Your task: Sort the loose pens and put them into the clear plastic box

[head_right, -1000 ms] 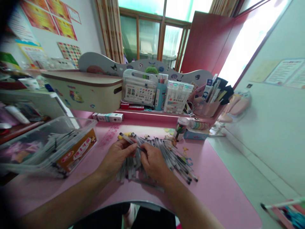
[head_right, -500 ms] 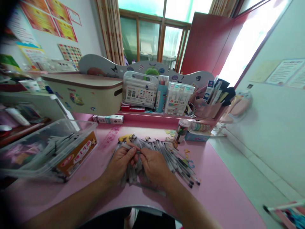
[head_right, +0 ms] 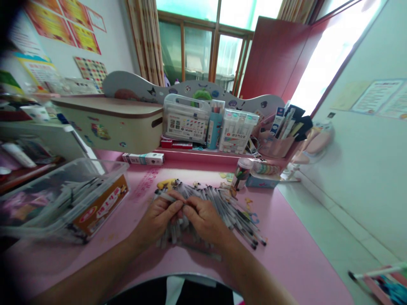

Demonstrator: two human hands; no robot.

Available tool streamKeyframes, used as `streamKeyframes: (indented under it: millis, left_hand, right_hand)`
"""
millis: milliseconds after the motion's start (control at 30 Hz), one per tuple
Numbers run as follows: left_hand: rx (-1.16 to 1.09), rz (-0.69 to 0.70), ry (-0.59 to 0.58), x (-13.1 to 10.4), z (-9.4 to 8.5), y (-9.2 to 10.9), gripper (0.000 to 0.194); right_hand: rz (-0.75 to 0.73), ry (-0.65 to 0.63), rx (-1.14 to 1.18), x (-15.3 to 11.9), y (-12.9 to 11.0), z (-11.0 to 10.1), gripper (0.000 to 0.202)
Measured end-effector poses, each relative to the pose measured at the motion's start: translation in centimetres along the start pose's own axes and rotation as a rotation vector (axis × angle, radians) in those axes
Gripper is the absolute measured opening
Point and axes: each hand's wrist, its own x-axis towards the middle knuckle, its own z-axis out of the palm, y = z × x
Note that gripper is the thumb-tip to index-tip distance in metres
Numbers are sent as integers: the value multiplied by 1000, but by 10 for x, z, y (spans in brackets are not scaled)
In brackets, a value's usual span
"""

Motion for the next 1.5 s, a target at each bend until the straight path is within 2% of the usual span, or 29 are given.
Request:
streamKeyframes:
  millis: [133, 233, 333, 533, 633, 700, 767, 833, 900, 1033, 1100, 1200, 1300, 1367, 1500]
  left_hand:
    - [79, 36, 84, 1, 0, 0, 24]
    - [80, 28, 107, 1, 2, 1, 24]
    - [54, 16, 80, 1, 3, 1, 22]
    - [-3, 4, 2, 1, -1, -1, 25]
    - [-20, 23, -21, 2, -4, 1, 27]
    - [-91, 4, -8, 5, -6, 5, 30]
    - [-208, -25, 24, 9, -8, 8, 34]
    - [-322, -63, 30, 12, -11, 9, 38]
    - [-410, -141, -28, 14, -14, 7, 40]
    - [-518, -344, -296, 11, -17, 1, 34]
    - [-550, -383, -418, 7, -17, 0, 36]
    - [-594, -420, -537, 4, -17, 2, 41]
    - [-620, -447, -577, 4, -18, 1, 45]
    - [-643, -469, -568, 5, -20, -2, 40]
    - [-745, -478, -433, 6, -19, -5, 25]
  right_hand:
    - [-116, 128, -303, -2, 5, 10, 21]
    - [-111, 157, -390, -5, 6, 16, 23]
    - [-60, 119, -334, -7, 3, 17, 24]
    - [29, 49, 66, -4, -8, 10, 26]
    - [41, 10, 162, -3, -6, 9, 25]
    - [58, 30, 146, -4, 0, 8, 28]
    - [92, 110, 102, -4, 6, 6, 41]
    - [93, 199, 66, -4, 11, 3, 42]
    - [103, 246, 45, -4, 13, 1, 38]
    - [129, 268, 78, -1, 13, 0, 36]
    - [143, 276, 110, -1, 14, 1, 37]
    - [137, 262, 119, 0, 16, 0, 35]
    - [125, 221, 76, 2, 16, -3, 38]
    - [141, 207, 55, 2, 16, -4, 38]
    - [187, 263, 73, 4, 17, -2, 37]
